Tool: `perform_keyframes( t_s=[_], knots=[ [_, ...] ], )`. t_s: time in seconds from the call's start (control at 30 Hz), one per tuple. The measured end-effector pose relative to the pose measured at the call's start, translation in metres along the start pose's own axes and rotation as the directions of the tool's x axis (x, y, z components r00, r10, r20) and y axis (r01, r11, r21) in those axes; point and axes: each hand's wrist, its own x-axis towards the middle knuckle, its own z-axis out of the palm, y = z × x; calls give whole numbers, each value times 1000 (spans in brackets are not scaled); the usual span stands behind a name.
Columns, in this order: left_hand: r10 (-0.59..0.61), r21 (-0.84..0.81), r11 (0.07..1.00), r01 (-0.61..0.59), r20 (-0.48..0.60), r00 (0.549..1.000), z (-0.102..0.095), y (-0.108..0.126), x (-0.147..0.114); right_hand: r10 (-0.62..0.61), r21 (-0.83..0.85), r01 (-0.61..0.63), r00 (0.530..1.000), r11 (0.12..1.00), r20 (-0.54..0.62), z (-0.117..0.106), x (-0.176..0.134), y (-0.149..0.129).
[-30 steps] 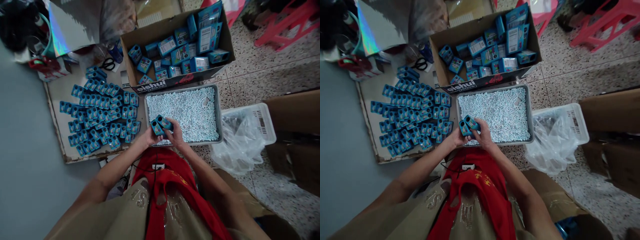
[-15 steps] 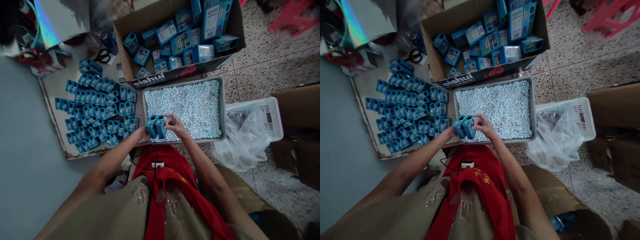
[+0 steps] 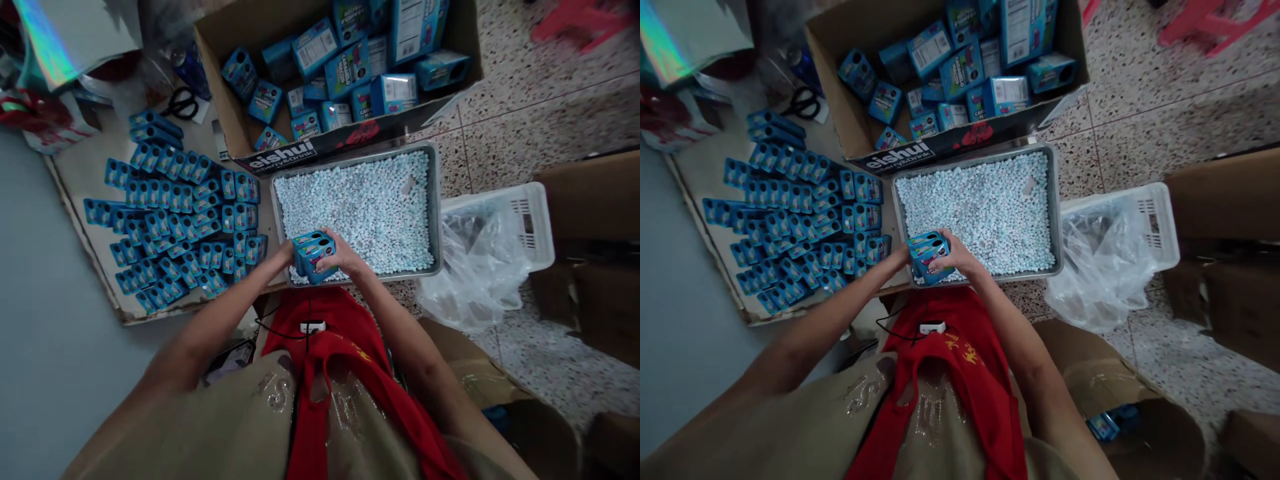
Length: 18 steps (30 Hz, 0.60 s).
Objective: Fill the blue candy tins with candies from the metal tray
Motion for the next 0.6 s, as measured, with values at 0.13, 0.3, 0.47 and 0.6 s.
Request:
perform_keyframes(
  t_s=[0.13, 0.3, 0.47, 0.6],
  knots=[
    [164, 64, 985, -163, -26, 986, 9, -2, -30, -49, -15, 48, 994, 999, -98, -2, -18, 5],
    [248, 145, 960, -241, -27, 969, 41, -19, -29, -137, -174, 108, 977, 979, -165, 1, -19, 10],
    [372, 117, 923, -366, -42, 927, 23, 4, -2, -349, -483, 177, 890, 858, -294, -67, -6, -17],
    [517, 65, 854, -516, -222, 827, -13, 37, 43, -621, -803, -40, 611, 595, -491, -166, -17, -28]
  ],
)
